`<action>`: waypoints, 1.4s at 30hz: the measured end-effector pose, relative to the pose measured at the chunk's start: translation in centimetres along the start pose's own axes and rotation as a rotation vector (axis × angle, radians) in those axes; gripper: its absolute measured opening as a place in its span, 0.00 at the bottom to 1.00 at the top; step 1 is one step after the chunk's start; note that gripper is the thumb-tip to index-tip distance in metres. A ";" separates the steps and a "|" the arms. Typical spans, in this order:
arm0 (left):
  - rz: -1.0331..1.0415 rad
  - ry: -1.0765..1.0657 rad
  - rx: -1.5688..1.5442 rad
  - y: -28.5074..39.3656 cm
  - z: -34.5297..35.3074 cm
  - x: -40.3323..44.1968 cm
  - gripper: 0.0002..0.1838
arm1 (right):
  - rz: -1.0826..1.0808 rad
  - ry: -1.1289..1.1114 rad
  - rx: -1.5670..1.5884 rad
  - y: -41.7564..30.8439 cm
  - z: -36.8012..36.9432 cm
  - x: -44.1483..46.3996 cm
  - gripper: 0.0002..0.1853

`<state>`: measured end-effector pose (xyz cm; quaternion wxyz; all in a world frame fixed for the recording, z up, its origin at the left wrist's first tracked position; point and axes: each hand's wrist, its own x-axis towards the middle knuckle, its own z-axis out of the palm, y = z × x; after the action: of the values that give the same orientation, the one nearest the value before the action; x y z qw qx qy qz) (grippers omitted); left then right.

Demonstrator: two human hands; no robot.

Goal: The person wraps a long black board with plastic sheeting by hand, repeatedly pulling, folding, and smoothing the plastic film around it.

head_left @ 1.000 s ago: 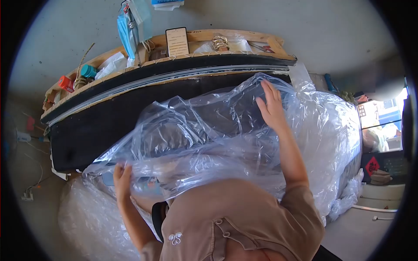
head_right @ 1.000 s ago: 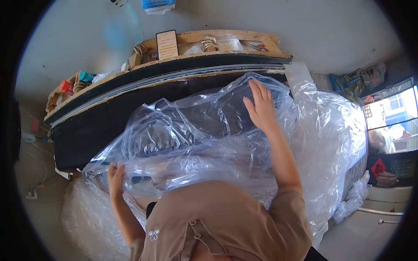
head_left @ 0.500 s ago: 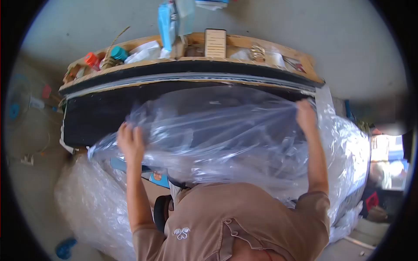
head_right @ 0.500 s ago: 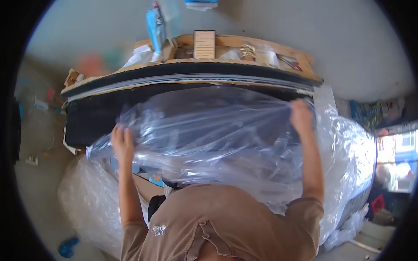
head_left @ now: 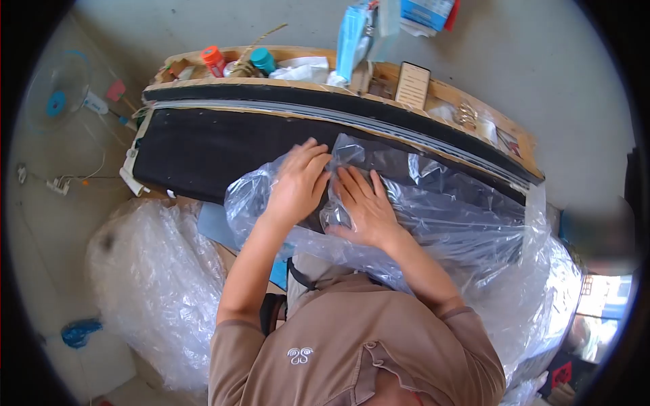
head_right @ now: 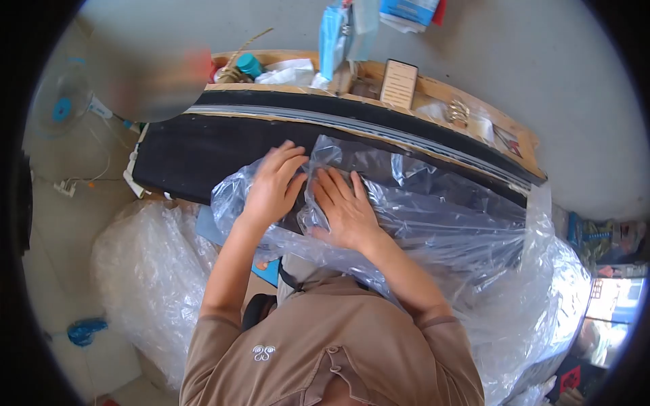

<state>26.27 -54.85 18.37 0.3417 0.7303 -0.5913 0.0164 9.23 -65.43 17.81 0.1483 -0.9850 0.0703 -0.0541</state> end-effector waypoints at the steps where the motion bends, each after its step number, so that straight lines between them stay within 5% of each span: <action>1: -0.025 0.112 0.250 1.9 -3.1 -1.0 0.20 | 0.019 0.034 -0.003 -0.4 0.5 0.2 0.40; 5: -0.370 0.503 0.645 0.5 -7.0 -4.1 0.25 | -0.022 0.094 -0.039 -0.4 0.8 0.3 0.23; 8: -0.783 0.427 -0.451 -5.6 -6.7 -4.2 0.12 | -0.045 0.190 0.069 -0.1 0.9 0.7 0.21; 10: -0.687 0.459 0.073 -7.5 -5.8 -2.8 0.12 | 0.051 0.507 0.646 0.0 0.5 1.8 0.21; 12: -0.675 0.401 0.188 -9.1 -4.6 -1.9 0.14 | -0.145 0.715 0.724 -4.6 -3.1 4.3 0.23; 13: -0.696 0.343 0.246 -8.9 -4.3 -1.6 0.15 | -0.184 0.581 0.302 -5.2 -4.2 5.0 0.24; 15: -0.648 0.307 0.215 -8.6 -4.1 -1.2 0.16 | -0.240 0.450 0.023 -8.1 -2.5 7.9 0.30; 18: -0.698 0.326 0.127 -9.5 -4.5 -1.4 0.18 | -0.163 0.059 -0.090 -7.8 4.0 9.4 0.39; 21: -0.784 0.276 -0.146 -11.4 -5.6 -1.6 0.16 | -0.145 0.031 0.035 -8.3 3.5 8.1 0.40; 25: -0.704 0.330 -0.722 -13.3 -4.6 -1.4 0.15 | -0.200 0.248 0.315 -9.2 3.2 12.7 0.24; 31: -0.778 0.421 -0.946 -13.0 -5.7 -1.1 0.11 | -0.158 0.118 -0.042 -9.3 4.8 12.3 0.37; 34: -0.764 0.433 -0.872 -13.0 -5.2 -1.4 0.13 | -0.339 0.285 0.414 -8.8 3.8 12.2 0.31; 35: -0.741 0.421 -0.807 -13.2 -5.2 -1.4 0.13 | -0.346 0.421 0.739 -8.9 3.5 12.4 0.20; 37: -0.761 0.413 -0.887 -13.2 -5.0 -1.5 0.13 | -0.385 0.562 0.758 -7.8 3.3 13.3 0.11; 38: -0.764 0.426 -0.956 -13.1 -5.0 -1.5 0.13 | -0.289 0.462 0.791 -7.6 3.0 13.8 0.07; 40: -0.815 0.403 -0.964 -13.1 -5.1 -1.4 0.13 | -0.179 0.399 0.442 -7.4 3.1 15.2 0.07; 42: -0.762 0.435 -0.981 -13.7 -4.6 -1.6 0.13 | -0.192 0.353 0.112 -7.2 4.7 14.9 0.19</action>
<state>39.49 -50.20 14.66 0.7288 0.6279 -0.1477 -0.2298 25.36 -59.57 16.74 0.1824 -0.9526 -0.0020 -0.2434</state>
